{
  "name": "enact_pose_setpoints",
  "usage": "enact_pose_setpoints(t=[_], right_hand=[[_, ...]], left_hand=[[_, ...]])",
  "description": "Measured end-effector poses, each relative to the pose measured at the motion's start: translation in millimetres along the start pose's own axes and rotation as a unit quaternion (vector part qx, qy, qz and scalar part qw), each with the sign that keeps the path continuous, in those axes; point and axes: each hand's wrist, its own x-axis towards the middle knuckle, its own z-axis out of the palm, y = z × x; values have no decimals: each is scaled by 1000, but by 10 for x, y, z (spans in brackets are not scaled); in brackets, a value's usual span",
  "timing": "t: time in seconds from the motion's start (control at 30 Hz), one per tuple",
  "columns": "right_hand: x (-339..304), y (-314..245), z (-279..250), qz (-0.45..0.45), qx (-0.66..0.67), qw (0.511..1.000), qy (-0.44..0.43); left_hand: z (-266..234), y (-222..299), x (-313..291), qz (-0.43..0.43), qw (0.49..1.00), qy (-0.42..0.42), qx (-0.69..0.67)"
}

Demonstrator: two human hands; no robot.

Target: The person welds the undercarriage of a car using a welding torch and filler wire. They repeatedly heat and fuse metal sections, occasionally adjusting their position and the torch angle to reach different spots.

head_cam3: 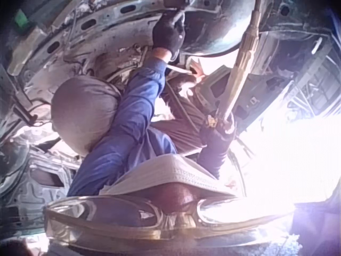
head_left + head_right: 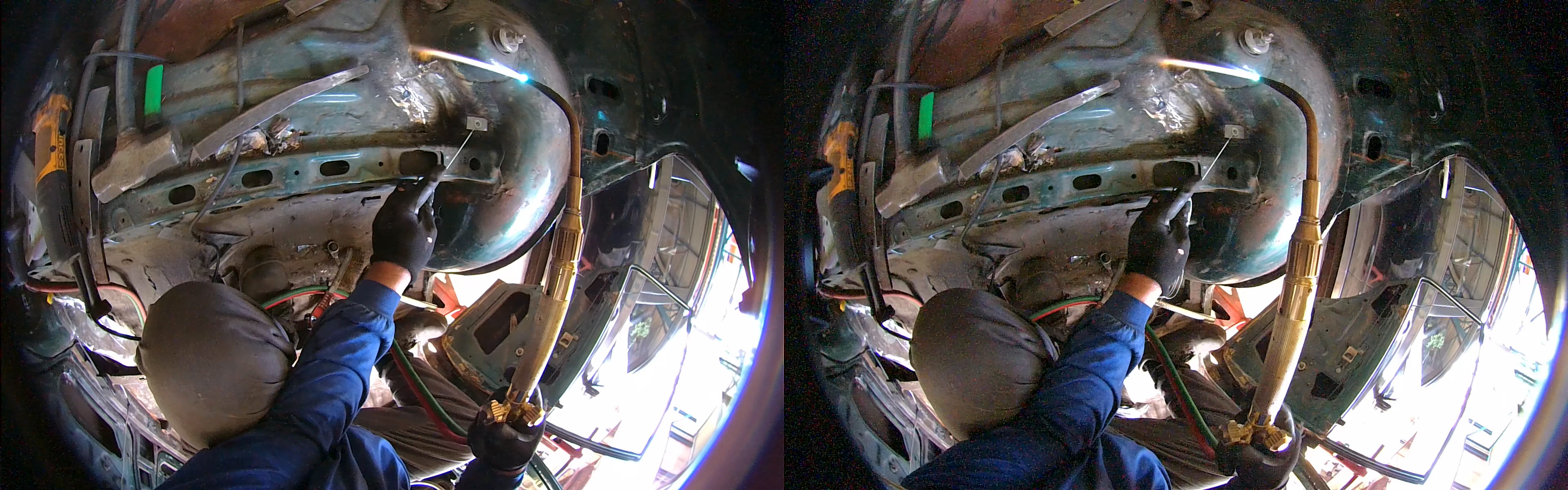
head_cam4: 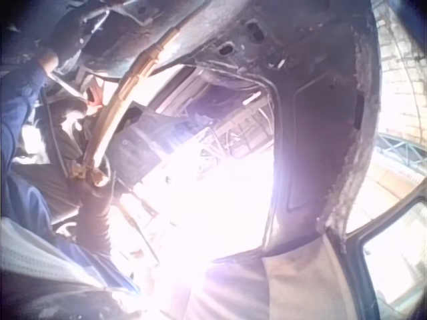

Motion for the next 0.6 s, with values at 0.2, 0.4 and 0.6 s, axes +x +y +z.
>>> enact_pose_setpoints(t=[0.2, 0.4, 0.6], right_hand=[[7, -112, 9, -22, -100, 994, -44], [-20, -206, 114, -9, -153, 987, -44], [-30, -101, 43, -46, -188, 981, -13]], left_hand=[[-16, 2, -1, 1, 1000, -10, 3], [-65, 52, 33, -15, 1000, -22, 4], [-77, 70, 33, -29, 999, -30, 12]])
